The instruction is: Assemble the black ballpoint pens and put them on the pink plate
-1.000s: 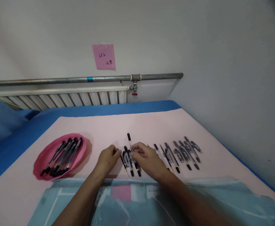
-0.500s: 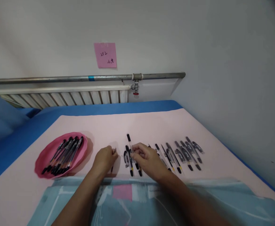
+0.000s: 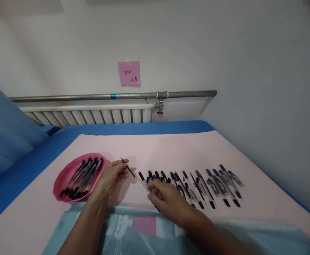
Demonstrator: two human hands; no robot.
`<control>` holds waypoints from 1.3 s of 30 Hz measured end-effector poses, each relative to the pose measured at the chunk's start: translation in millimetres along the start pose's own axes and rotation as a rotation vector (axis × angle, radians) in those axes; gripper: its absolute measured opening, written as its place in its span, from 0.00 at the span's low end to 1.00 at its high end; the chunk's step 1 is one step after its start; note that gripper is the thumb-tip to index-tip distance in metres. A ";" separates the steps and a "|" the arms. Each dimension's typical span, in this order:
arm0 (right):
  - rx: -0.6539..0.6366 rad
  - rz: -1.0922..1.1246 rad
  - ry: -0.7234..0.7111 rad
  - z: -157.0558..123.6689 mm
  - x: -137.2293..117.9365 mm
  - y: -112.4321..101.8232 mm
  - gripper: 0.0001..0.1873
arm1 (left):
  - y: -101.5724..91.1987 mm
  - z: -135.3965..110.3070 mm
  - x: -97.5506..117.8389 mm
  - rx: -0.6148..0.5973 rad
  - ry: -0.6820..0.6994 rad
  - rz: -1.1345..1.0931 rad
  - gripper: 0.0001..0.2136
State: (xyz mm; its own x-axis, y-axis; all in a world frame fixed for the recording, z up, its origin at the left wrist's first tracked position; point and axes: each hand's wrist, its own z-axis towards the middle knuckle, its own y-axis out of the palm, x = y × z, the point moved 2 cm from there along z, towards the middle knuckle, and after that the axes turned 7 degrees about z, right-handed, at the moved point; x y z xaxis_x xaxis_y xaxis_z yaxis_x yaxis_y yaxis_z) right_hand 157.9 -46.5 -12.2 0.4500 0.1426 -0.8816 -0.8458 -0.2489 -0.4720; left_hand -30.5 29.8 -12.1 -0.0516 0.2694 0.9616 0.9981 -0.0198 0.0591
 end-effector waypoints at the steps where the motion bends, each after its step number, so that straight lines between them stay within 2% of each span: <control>1: -0.002 -0.002 -0.006 -0.7 0.1 0.5 0.04 | -2.2 0.5 1.2 0.014 0.009 -0.057 0.10; 5: -0.013 0.018 -0.019 -2.1 -0.1 1.0 0.05 | -11.0 3.0 4.2 0.078 0.052 -0.208 0.08; 10: -0.080 0.013 -0.010 -2.6 -2.5 2.6 0.06 | -16.0 3.4 4.9 0.100 0.076 -0.268 0.08; 24: -0.093 -0.019 -0.007 -2.9 -3.1 3.3 0.06 | -14.8 1.1 5.6 0.078 0.104 -0.225 0.10; 32: -0.031 -0.220 -0.063 -4.5 -4.4 2.3 0.04 | -14.8 -0.3 6.5 0.050 0.126 -0.192 0.12; 39: -0.028 -0.213 -0.079 -5.5 -2.5 4.6 0.03 | -9.7 -2.3 4.3 -0.009 0.102 -0.157 0.10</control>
State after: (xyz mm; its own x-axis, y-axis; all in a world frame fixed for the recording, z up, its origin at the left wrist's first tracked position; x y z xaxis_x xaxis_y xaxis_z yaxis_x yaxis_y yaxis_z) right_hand 154.5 -53.2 -12.3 0.5928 0.2695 -0.7589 -0.7252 -0.2312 -0.6486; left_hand -40.5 28.9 -7.8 -0.2109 0.1707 0.9625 0.9770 0.0062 0.2130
